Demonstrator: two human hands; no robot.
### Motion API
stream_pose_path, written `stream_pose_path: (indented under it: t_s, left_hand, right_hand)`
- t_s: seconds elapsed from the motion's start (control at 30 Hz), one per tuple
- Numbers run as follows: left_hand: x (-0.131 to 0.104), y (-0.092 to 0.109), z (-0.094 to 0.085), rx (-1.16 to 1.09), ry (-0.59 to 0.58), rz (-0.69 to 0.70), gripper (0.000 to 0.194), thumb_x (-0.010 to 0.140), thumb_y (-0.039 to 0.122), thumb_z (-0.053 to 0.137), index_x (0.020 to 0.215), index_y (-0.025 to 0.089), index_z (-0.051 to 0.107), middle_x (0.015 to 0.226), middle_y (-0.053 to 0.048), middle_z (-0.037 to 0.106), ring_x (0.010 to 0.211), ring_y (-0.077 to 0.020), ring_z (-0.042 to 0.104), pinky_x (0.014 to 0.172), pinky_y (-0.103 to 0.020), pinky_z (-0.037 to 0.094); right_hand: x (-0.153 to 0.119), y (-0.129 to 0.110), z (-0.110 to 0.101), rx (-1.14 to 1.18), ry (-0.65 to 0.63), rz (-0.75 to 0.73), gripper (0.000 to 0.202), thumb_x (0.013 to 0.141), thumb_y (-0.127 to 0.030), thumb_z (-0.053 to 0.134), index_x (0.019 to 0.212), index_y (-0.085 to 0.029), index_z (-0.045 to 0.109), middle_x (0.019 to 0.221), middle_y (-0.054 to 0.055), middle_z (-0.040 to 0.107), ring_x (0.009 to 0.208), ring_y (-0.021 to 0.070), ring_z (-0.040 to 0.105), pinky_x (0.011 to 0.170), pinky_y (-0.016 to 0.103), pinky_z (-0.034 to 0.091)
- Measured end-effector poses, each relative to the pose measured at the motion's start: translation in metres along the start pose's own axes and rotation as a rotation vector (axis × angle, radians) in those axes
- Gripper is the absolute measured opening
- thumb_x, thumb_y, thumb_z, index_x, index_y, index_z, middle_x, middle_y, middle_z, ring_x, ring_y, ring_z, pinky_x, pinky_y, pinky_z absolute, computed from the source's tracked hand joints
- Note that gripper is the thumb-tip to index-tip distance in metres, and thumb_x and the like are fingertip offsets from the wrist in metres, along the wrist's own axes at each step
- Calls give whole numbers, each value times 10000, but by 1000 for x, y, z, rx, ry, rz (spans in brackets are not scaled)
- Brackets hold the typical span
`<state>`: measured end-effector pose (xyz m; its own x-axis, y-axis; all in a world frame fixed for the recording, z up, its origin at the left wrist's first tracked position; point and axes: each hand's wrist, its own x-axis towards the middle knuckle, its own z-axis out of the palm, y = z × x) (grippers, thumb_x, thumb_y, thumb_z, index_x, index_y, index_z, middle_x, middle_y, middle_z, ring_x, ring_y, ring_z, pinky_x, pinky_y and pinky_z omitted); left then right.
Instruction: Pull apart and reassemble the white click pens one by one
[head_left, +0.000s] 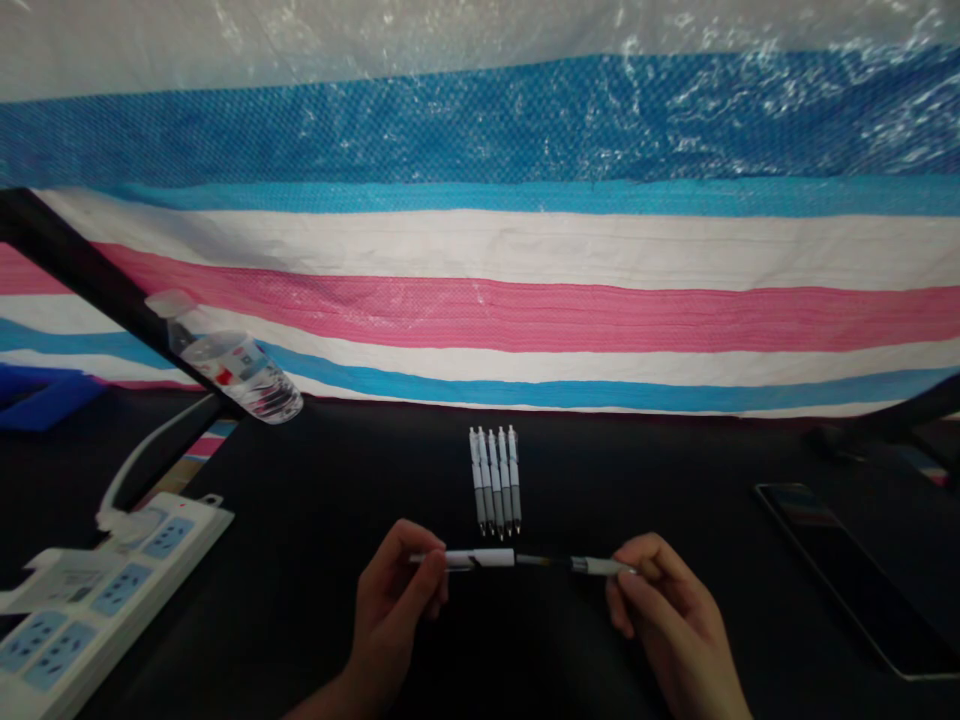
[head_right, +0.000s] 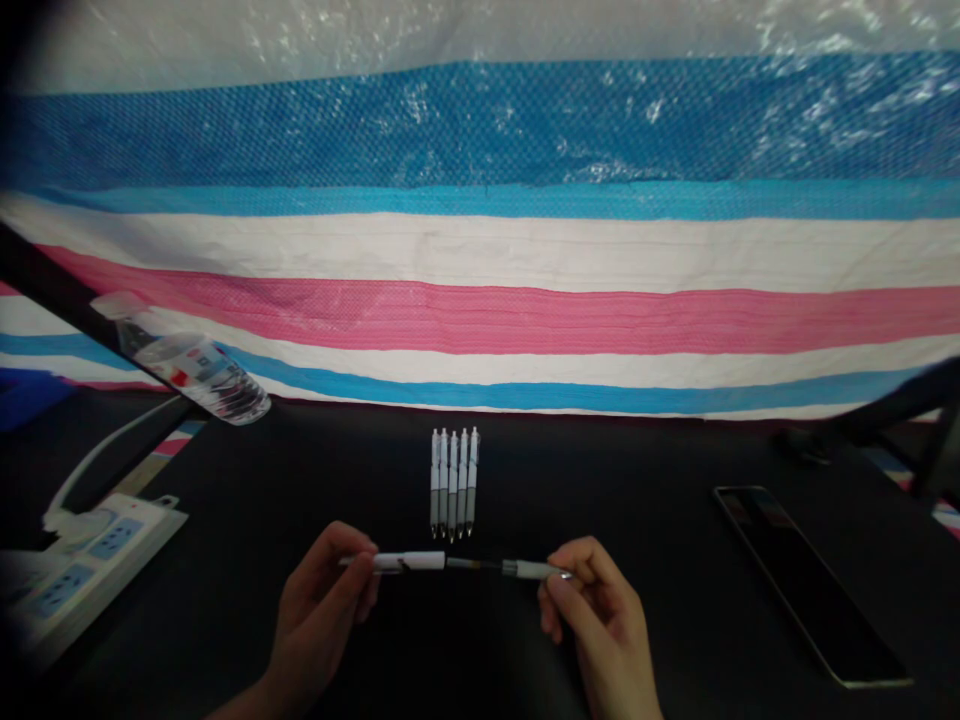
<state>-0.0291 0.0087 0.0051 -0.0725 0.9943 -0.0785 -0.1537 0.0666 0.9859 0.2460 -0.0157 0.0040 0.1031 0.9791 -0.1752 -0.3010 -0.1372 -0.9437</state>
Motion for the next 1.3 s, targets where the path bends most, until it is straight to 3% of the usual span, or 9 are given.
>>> stream_pose_path:
  t_s: [0.23,0.4,0.53,0.77,0.87,1.0,1.07,1.2,1.3]
  left_hand:
    - [1,1,1,-1,11,9,302,900,449,735,812,173,649,583,34,562,501,-100,495,449,-174,392]
    - [0,4,6,18,-68,-61,362,870,515,746,813,175,635,569,31,583,472,-97,498,440,-178,381]
    - [0,9,13,50,-176,-145,433,808,582,776,810,182,609,551,31,606,419,-94,516,413,-178,374]
    - [1,8,13,79,-179,-141,407,798,547,797,817,197,591,543,40,620,417,-95,542,414,-169,394]
    - [-1,0,11,83,-193,-140,390,811,532,792,827,200,588,548,37,627,418,-95,543,417,-170,399]
    - [-5,-10,9,73,-223,-86,346,848,489,776,841,196,594,594,24,648,440,-88,552,431,-166,411]
    - [-6,-10,9,60,-224,-67,333,867,482,762,855,191,600,603,25,642,451,-87,551,435,-164,410]
    - [-5,-3,10,54,-199,-80,358,870,507,754,851,184,602,597,31,624,460,-83,541,442,-161,407]
    - [-4,-4,9,52,-166,-85,359,869,510,755,855,187,599,588,37,622,449,-79,529,434,-157,397]
  right_hand:
    - [-1,0,-2,1,5,0,251,906,-433,768,921,-205,664,644,-12,629,555,132,552,523,225,438]
    - [-5,-3,10,-79,-41,14,297,893,-484,767,896,-206,663,654,2,662,561,149,588,530,242,477]
    - [-6,1,16,-227,-176,25,315,909,-509,736,939,-200,680,753,53,740,574,166,638,503,247,520]
    - [-3,7,6,-547,-262,-137,252,1015,-448,591,1045,-235,723,775,42,786,642,179,710,575,230,542]
    - [-4,5,4,-675,-319,-215,302,1043,-426,532,910,-229,717,626,2,698,555,156,658,560,228,494]
    - [-7,3,5,-689,-346,-199,599,1103,-450,335,641,-212,634,498,-7,572,459,135,570,531,241,460]
    - [-9,4,7,-643,-352,-185,572,1098,-479,339,726,-212,682,534,6,621,487,149,609,542,249,482]
    - [-8,8,9,-515,-250,-133,332,1015,-523,555,1148,-232,641,918,79,783,654,195,727,538,257,536]
    - [-6,7,9,-562,-231,-119,271,1012,-493,582,998,-228,638,709,28,751,548,168,685,507,232,510]
